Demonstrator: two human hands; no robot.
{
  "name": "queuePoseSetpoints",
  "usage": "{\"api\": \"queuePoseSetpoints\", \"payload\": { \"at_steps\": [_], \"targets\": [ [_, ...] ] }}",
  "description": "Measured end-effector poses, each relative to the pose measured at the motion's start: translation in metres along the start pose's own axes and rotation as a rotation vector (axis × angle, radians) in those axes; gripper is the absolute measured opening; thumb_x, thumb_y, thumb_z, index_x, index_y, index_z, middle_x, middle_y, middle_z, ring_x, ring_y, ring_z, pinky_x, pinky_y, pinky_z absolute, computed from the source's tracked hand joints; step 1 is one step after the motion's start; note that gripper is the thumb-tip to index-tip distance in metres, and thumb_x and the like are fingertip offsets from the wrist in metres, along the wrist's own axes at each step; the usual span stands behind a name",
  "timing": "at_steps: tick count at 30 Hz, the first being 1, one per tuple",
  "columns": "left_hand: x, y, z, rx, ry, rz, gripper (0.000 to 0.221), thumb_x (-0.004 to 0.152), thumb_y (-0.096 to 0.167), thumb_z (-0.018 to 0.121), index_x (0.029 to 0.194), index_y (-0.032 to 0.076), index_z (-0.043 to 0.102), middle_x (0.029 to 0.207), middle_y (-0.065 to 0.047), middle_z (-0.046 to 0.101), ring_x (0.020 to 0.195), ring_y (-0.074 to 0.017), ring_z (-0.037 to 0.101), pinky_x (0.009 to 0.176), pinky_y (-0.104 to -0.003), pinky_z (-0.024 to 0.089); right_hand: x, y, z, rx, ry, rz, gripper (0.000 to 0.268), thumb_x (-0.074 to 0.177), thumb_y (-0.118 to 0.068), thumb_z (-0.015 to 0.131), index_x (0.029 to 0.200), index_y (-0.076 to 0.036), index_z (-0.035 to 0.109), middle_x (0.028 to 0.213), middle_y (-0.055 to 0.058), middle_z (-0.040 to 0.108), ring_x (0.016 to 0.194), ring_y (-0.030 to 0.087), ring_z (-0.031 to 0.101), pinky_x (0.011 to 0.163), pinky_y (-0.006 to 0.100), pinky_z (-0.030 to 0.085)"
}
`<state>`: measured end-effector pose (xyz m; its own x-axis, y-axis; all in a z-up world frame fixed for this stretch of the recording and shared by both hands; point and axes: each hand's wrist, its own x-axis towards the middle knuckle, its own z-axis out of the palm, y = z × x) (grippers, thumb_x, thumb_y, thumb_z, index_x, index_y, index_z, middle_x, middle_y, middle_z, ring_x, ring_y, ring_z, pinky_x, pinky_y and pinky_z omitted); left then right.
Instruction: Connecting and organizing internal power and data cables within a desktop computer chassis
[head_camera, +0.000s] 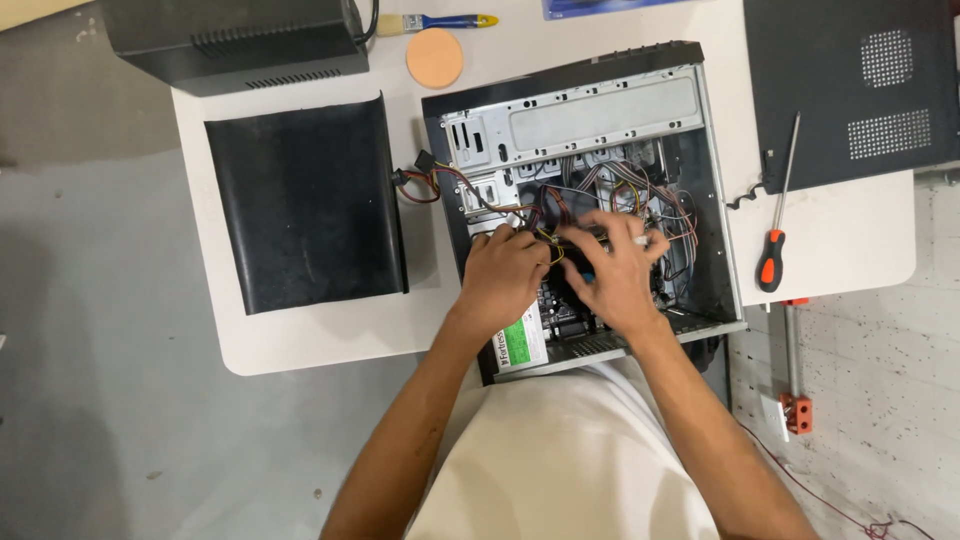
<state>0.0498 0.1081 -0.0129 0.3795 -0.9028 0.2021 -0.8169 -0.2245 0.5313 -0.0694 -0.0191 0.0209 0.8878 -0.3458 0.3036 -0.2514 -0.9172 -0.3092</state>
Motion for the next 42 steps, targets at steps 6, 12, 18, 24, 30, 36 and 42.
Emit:
{"api": "queuePoseSetpoints", "payload": {
  "at_steps": [6,12,18,24,30,36,42],
  "targets": [
    [0.007,-0.011,-0.005,-0.069,-0.212,0.000,0.008,0.076,0.028,0.060,0.072,0.023,0.063,0.080,0.001,0.061,0.085,-0.0229,0.056,0.073,-0.040,0.041,-0.020,0.005,0.020,0.172,0.000,-0.134,0.004,0.083,-0.017,0.066,0.087,-0.016,0.066,0.088,0.000,0.057,0.080,0.022,0.058,0.068,0.033,0.040],
    [0.013,-0.006,-0.025,-0.101,-0.285,-0.059,0.015,0.076,0.031,0.059,0.086,0.023,0.066,0.090,0.000,0.063,0.092,-0.0234,0.056,0.077,-0.040,0.041,-0.015,-0.007,0.005,0.232,0.046,-0.097,0.006,0.089,-0.019,0.061,0.090,-0.015,0.066,0.087,-0.001,0.064,0.083,0.021,0.063,0.070,0.032,0.044],
    [0.009,-0.007,-0.023,-0.094,-0.241,-0.042,0.013,0.080,0.027,0.059,0.085,0.021,0.068,0.088,-0.001,0.066,0.088,-0.0223,0.059,0.078,-0.037,0.041,-0.013,-0.003,0.003,0.239,0.073,-0.140,0.008,0.089,-0.016,0.059,0.093,-0.013,0.065,0.079,0.001,0.058,0.076,0.024,0.059,0.066,0.034,0.043],
    [0.005,-0.010,-0.016,-0.072,-0.173,-0.034,0.012,0.079,0.029,0.060,0.082,0.022,0.069,0.084,0.000,0.068,0.083,-0.0212,0.060,0.077,-0.036,0.042,-0.012,-0.001,-0.007,0.230,-0.033,-0.093,0.007,0.084,-0.018,0.065,0.085,-0.011,0.063,0.072,0.002,0.055,0.075,0.024,0.057,0.067,0.036,0.040],
    [0.008,-0.012,-0.015,-0.127,-0.155,-0.043,0.014,0.084,0.026,0.055,0.081,0.020,0.068,0.080,-0.002,0.066,0.078,-0.0228,0.061,0.073,-0.036,0.043,-0.012,-0.006,-0.018,0.232,-0.191,0.116,0.010,0.089,-0.016,0.059,0.086,-0.006,0.061,0.086,0.009,0.062,0.082,0.032,0.061,0.068,0.040,0.047],
    [0.020,0.011,-0.064,-0.356,-0.068,-0.032,0.025,0.085,0.021,0.059,0.107,0.012,0.064,0.094,-0.011,0.064,0.085,-0.0269,0.060,0.077,-0.037,0.045,-0.004,-0.015,-0.025,0.767,-0.080,0.370,0.011,0.093,-0.009,0.053,0.089,-0.005,0.063,0.054,0.006,0.060,0.048,0.015,0.055,0.052,0.027,0.046],
    [0.009,0.028,-0.067,-0.580,0.063,-0.004,0.048,0.084,0.010,0.063,0.129,0.013,0.046,0.127,-0.011,0.045,0.098,-0.0313,0.059,0.087,-0.045,0.044,0.028,-0.014,-0.036,1.314,-0.091,0.750,0.032,0.094,-0.005,0.047,0.126,-0.002,0.045,0.058,0.009,0.054,0.048,0.010,0.050,0.043,0.019,0.036]
  ]
}}
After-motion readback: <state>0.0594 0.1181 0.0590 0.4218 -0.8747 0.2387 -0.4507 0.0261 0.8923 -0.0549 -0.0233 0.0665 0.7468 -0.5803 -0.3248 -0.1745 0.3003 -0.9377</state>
